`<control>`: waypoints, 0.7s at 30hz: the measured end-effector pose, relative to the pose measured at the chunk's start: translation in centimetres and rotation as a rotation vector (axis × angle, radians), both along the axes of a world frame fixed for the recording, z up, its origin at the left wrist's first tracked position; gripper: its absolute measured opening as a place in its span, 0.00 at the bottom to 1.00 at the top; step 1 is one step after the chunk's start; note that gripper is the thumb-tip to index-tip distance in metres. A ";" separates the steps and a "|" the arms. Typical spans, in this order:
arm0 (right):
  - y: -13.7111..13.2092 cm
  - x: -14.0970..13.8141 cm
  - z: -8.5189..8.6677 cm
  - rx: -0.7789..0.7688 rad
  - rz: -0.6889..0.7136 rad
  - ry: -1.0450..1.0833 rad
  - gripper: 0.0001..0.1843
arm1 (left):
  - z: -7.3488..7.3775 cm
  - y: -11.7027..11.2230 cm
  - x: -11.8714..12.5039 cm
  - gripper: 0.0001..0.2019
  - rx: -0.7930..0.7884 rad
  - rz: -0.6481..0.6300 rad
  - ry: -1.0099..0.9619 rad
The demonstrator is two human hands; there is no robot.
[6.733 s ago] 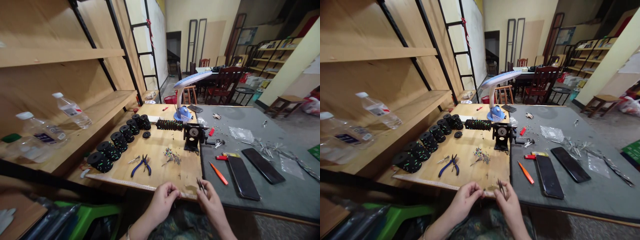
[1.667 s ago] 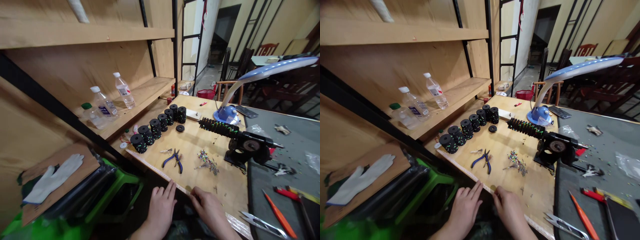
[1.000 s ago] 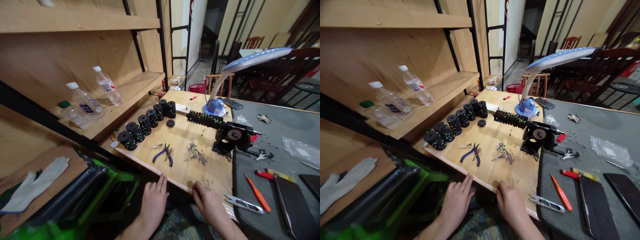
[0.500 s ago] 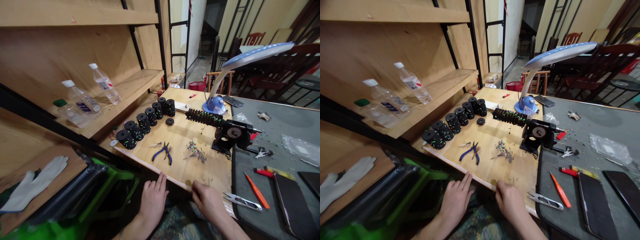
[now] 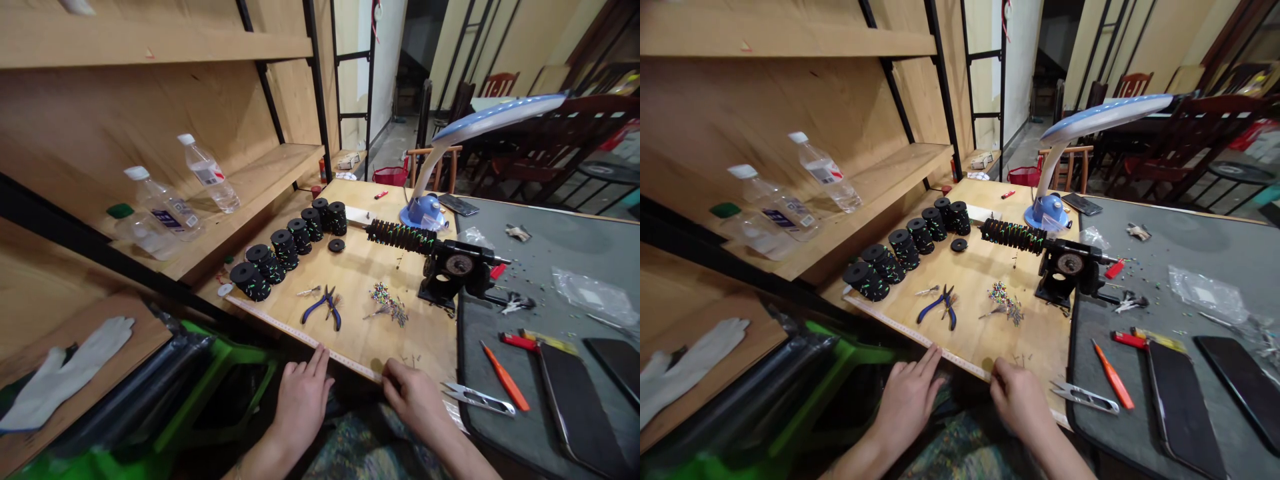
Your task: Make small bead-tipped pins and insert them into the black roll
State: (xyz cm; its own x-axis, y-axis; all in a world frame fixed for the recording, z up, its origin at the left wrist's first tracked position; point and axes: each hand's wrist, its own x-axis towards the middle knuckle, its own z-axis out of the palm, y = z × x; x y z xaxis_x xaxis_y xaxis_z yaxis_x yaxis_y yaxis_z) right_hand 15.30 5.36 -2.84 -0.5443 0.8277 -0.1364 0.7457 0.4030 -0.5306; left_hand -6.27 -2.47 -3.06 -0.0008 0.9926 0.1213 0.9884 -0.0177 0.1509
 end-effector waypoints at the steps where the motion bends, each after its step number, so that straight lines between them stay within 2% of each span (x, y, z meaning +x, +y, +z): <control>1: 0.0 0.0 0.1 0.002 -0.001 0.002 0.09 | 0.0 0.0 0.0 0.18 -0.007 0.000 0.009; 9: 0.0 -0.4 0.4 0.019 -0.013 0.002 0.10 | -0.2 -0.1 0.3 0.19 -0.037 -0.003 0.052; 21: 0.2 0.4 0.5 -0.073 -0.030 0.093 0.08 | 0.4 0.0 0.6 0.20 -0.115 0.024 0.047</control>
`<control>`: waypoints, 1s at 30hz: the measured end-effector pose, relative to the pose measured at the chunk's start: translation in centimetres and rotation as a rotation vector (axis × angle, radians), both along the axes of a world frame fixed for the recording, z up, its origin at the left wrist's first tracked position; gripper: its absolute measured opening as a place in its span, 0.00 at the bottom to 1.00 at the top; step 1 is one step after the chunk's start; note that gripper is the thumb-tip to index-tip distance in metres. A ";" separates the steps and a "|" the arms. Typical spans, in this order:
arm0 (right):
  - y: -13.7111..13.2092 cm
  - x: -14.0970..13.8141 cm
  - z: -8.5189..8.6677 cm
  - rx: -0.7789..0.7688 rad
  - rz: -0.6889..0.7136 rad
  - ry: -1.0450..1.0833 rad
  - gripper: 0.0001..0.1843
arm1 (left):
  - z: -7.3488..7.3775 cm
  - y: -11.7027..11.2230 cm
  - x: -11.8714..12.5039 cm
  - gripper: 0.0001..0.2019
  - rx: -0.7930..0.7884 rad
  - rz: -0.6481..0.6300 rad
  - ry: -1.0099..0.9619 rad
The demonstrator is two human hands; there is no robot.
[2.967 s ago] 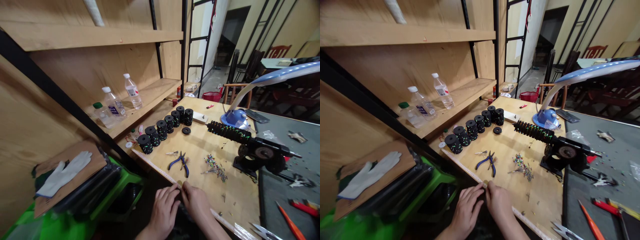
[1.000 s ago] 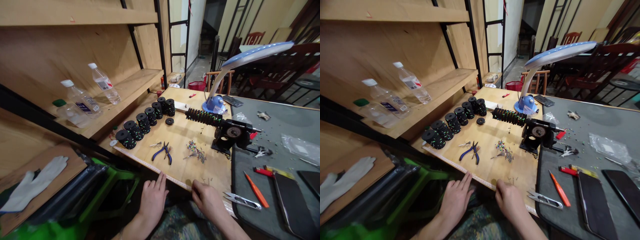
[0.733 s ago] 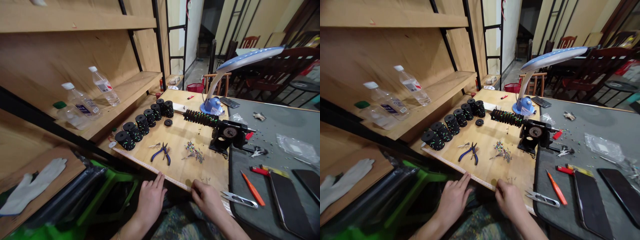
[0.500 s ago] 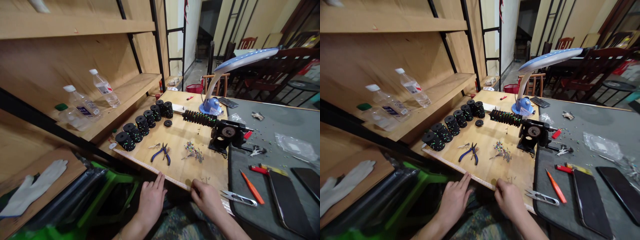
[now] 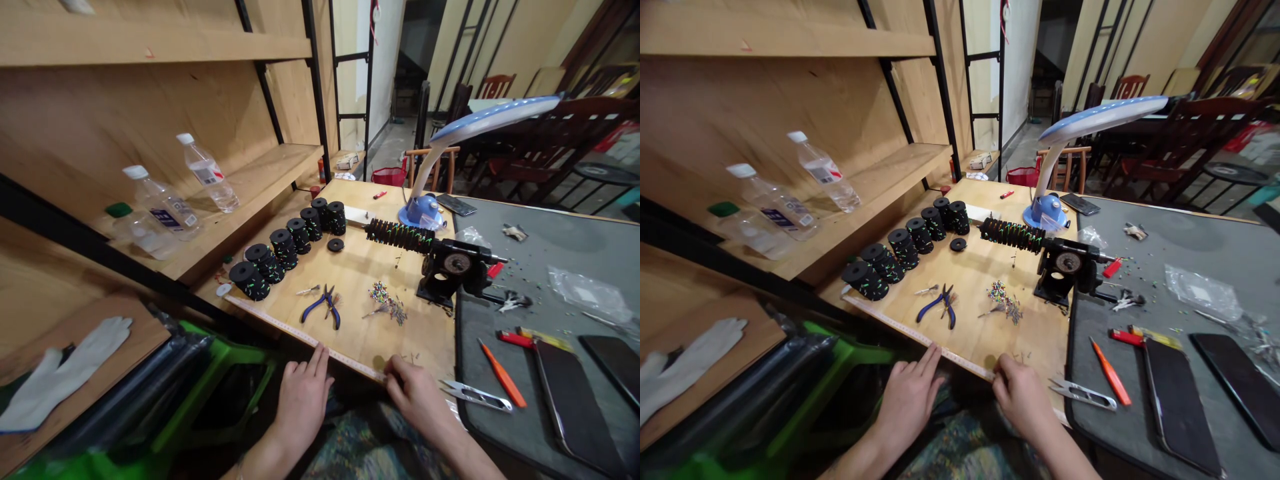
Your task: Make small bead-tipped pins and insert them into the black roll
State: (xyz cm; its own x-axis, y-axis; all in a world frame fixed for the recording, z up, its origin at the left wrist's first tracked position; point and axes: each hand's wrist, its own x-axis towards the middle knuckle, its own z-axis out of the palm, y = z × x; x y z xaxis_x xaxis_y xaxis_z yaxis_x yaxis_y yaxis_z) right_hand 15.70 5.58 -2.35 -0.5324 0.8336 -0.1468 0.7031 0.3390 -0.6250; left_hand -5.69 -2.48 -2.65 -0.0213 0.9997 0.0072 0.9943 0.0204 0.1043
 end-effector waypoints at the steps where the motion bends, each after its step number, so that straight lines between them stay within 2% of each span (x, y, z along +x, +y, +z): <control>1: 0.0 0.1 -0.1 -0.001 -0.003 0.006 0.08 | 0.0 0.0 0.0 0.20 -0.002 -0.002 -0.003; 10: -0.1 0.0 0.1 0.021 0.001 0.012 0.08 | -0.4 0.0 -0.1 0.20 0.008 -0.006 -0.030; 15: 0.0 -0.2 0.0 0.037 0.006 0.010 0.08 | 0.0 0.1 0.0 0.19 0.009 0.000 -0.060; 18: 0.0 -0.2 -0.2 0.046 -0.005 0.016 0.08 | 0.3 0.3 -0.6 0.18 0.038 0.012 -0.125; 21: -0.1 -0.1 -0.2 0.046 -0.014 0.038 0.08 | 0.8 0.5 -0.9 0.15 0.129 0.007 -0.280; 24: -0.3 0.1 0.2 0.037 -0.010 0.079 0.08 | 1.5 0.8 0.3 0.14 0.189 -0.061 -0.563; 26: -0.5 0.2 0.6 0.023 -0.013 0.116 0.08 | 2.0 1.1 1.9 0.14 0.129 -0.112 -0.741; 28: -0.7 0.2 0.9 -0.003 -0.018 0.150 0.08 | 2.3 1.4 3.6 0.15 0.068 -0.169 -0.812; 30: -0.9 0.3 1.2 -0.040 -0.024 0.179 0.07 | 2.4 1.8 4.9 0.12 0.051 -0.225 -0.794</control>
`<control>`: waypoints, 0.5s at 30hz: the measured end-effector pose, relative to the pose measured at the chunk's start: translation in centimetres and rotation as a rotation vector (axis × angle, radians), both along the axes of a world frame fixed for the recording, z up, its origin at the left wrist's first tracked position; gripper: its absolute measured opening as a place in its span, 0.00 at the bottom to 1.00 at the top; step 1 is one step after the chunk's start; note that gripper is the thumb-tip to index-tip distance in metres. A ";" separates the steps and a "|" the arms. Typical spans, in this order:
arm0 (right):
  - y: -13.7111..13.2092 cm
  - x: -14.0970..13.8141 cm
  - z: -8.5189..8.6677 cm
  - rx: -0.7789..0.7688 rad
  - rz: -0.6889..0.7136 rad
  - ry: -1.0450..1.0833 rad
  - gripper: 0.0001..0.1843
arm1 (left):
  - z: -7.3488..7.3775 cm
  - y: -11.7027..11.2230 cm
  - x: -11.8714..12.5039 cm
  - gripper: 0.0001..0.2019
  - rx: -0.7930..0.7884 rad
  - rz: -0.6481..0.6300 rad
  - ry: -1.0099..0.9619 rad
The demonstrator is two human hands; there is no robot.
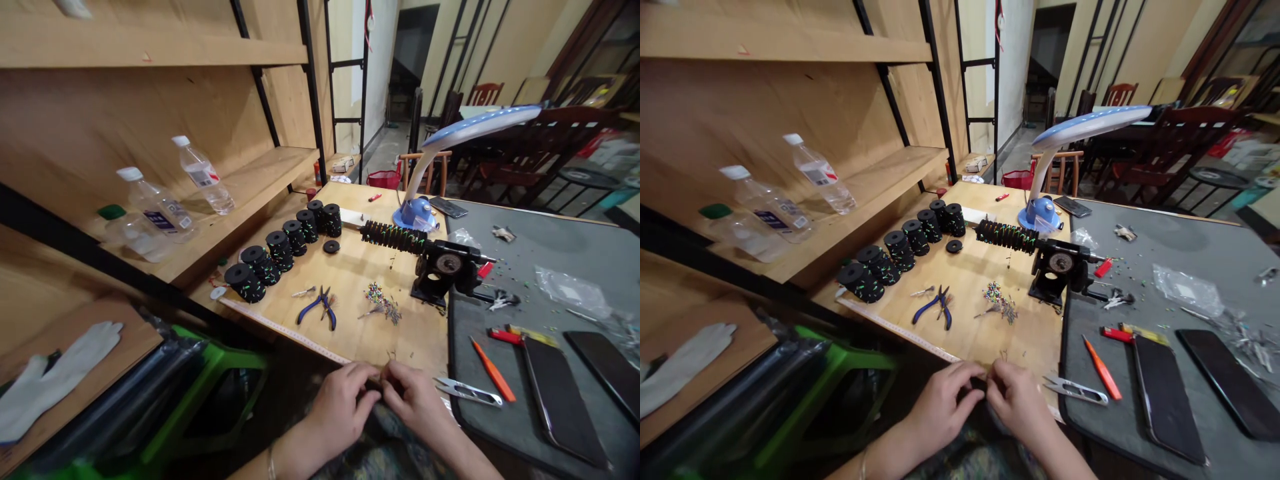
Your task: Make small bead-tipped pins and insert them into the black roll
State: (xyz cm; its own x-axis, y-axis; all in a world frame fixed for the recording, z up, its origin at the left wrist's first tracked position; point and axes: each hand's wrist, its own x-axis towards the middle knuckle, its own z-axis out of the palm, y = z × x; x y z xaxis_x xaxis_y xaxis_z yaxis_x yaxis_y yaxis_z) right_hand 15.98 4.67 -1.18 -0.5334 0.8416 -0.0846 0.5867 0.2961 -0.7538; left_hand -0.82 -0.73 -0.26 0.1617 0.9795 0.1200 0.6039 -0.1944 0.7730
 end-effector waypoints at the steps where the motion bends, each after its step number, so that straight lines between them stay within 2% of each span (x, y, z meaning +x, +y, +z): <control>1: -0.1 0.0 0.1 -0.025 -0.001 0.014 0.07 | 0.0 0.2 0.4 0.10 0.017 -0.016 0.023; 7: -0.1 0.4 1.0 -0.148 -0.013 0.063 0.09 | -0.5 0.7 0.6 0.09 0.116 -0.075 0.154; 11: 0.0 0.5 0.9 -0.118 -0.012 0.050 0.08 | -0.6 0.8 0.7 0.08 0.138 -0.096 0.211; 15: -0.3 0.4 0.3 -0.085 -0.014 0.074 0.08 | -0.5 0.8 0.9 0.06 0.073 -0.088 0.202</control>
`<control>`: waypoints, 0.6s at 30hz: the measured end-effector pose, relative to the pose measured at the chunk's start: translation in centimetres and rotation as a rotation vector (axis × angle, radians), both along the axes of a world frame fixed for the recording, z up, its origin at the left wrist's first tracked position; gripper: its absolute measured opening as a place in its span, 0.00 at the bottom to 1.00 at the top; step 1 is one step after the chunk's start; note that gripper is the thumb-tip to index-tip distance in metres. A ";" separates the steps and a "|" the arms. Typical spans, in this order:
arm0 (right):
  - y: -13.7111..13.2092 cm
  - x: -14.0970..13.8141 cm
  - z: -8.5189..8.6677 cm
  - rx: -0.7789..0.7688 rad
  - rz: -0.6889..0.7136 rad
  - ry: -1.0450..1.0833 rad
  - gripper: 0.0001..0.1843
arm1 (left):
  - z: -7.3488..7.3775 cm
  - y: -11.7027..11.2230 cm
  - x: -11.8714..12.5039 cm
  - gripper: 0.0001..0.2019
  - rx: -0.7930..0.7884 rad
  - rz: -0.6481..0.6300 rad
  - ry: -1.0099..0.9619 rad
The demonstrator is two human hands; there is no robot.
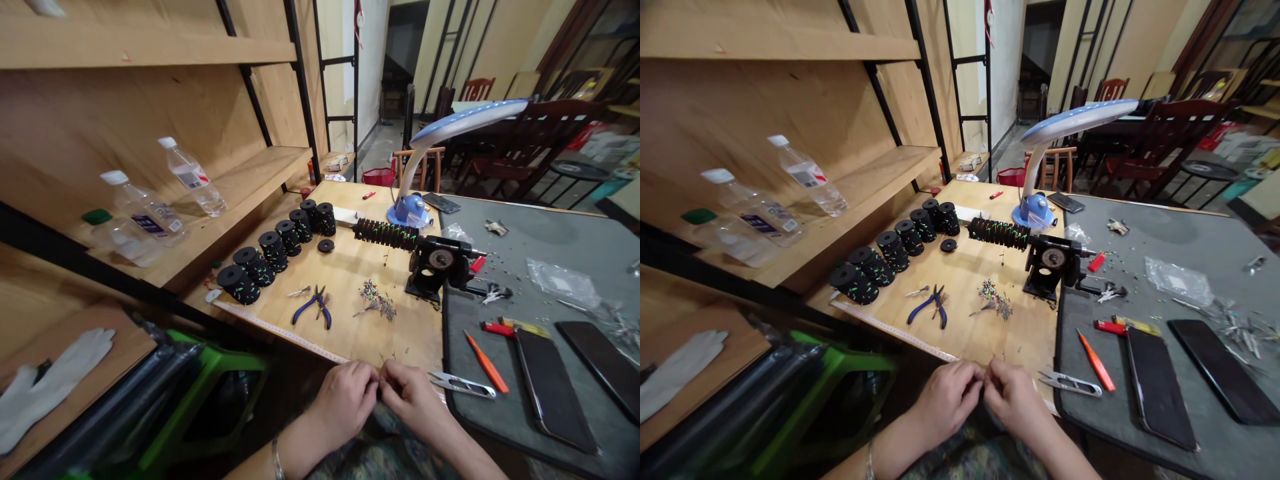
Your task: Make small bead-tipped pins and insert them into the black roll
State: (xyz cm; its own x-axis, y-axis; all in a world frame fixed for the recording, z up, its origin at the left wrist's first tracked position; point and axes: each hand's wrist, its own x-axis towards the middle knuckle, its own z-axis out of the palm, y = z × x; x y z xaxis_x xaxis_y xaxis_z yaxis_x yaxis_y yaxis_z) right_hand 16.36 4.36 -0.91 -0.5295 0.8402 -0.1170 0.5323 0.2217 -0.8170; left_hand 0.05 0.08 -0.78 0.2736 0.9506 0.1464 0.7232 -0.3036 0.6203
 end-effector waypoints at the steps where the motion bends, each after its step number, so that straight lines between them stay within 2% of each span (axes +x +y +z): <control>1: -0.1 0.0 -0.1 0.004 0.003 0.005 0.08 | 0.0 0.0 0.0 0.06 -0.019 0.001 -0.006; 10: 0.2 0.1 0.0 0.064 0.010 -0.056 0.10 | 0.3 0.1 -0.9 0.07 -0.105 0.000 -0.053; 18: 0.2 0.4 0.3 0.044 0.006 0.009 0.08 | 0.6 0.2 -1.4 0.07 -0.103 0.038 -0.138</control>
State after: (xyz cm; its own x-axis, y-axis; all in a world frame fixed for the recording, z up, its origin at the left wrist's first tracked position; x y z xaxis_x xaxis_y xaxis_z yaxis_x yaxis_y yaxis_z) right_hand 16.76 4.57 -0.64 -0.5352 0.8414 -0.0750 0.5236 0.2608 -0.8111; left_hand -1.34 0.32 -0.20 0.2209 0.9719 0.0812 0.6392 -0.2072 0.7406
